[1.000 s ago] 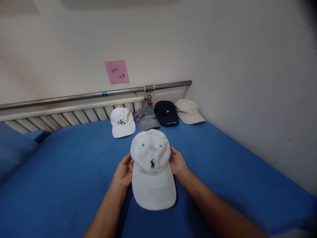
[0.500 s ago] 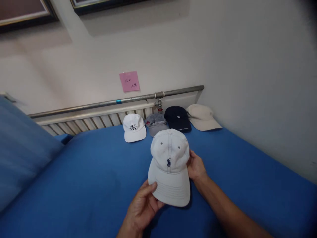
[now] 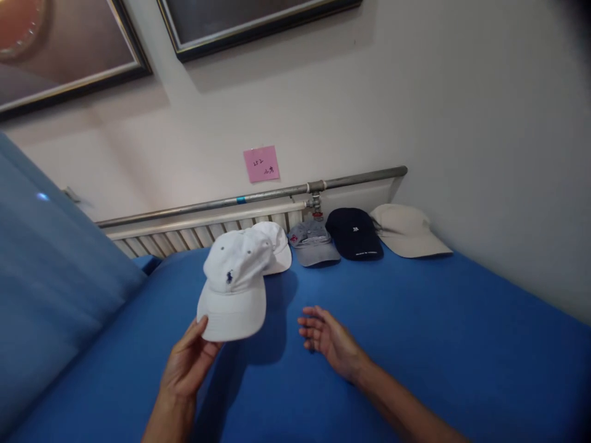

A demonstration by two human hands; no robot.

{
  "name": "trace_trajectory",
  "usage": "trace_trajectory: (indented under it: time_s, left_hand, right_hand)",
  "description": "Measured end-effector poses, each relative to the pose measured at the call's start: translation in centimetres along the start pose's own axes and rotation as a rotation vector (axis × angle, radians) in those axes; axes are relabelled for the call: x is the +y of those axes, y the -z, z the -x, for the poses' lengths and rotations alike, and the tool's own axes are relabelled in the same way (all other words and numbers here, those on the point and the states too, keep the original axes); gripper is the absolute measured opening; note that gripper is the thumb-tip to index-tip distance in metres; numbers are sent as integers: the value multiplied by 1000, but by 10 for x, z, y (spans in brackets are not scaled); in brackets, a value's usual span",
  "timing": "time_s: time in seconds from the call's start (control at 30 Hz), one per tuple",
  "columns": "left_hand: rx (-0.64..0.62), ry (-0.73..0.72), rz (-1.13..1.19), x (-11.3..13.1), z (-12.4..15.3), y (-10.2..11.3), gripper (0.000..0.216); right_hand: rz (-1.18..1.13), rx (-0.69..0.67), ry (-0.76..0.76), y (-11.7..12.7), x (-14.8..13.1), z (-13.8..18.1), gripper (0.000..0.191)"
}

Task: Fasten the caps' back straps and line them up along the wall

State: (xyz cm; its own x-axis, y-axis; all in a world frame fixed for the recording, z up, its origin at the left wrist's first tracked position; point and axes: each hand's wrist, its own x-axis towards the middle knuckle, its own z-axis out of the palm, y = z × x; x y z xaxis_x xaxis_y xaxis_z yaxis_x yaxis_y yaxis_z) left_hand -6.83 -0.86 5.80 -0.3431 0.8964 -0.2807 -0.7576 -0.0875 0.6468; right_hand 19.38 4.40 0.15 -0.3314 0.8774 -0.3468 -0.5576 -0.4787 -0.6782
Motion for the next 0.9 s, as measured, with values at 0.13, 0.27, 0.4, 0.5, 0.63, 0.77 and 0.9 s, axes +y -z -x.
trace_trajectory:
  time_s: [0.13,0.27,0.4,0.5,0.63,0.77,0.9]
  left_hand:
    - [-104,-71,150,26,-41,12,54]
    - [-121,-98,225,35,-82,26,55]
    - [-58,-100,212,32,-117,25,53]
    - [-45,-89,198,25,-142,17,51]
    - [-49,-92,175,15,-177,7,51]
    - [-16,-92,125,6,-208,4,48]
    - [31,-78,7,1,-222,5,39]
  right_hand:
    - [174,-142,23,-22,21,-8,28]
    - [206,-189,-7,-22,24,-13,30]
    - [244,-208,-36,-17,22,-14,28]
    - [306,-226,-38,-14,24,-16,26]
    - [365,-233,-35,-12,28,-18,24]
    - [384,-234,-51,-12,29,-21,23]
    - [406,-233,-54,-11,31,-24,24]
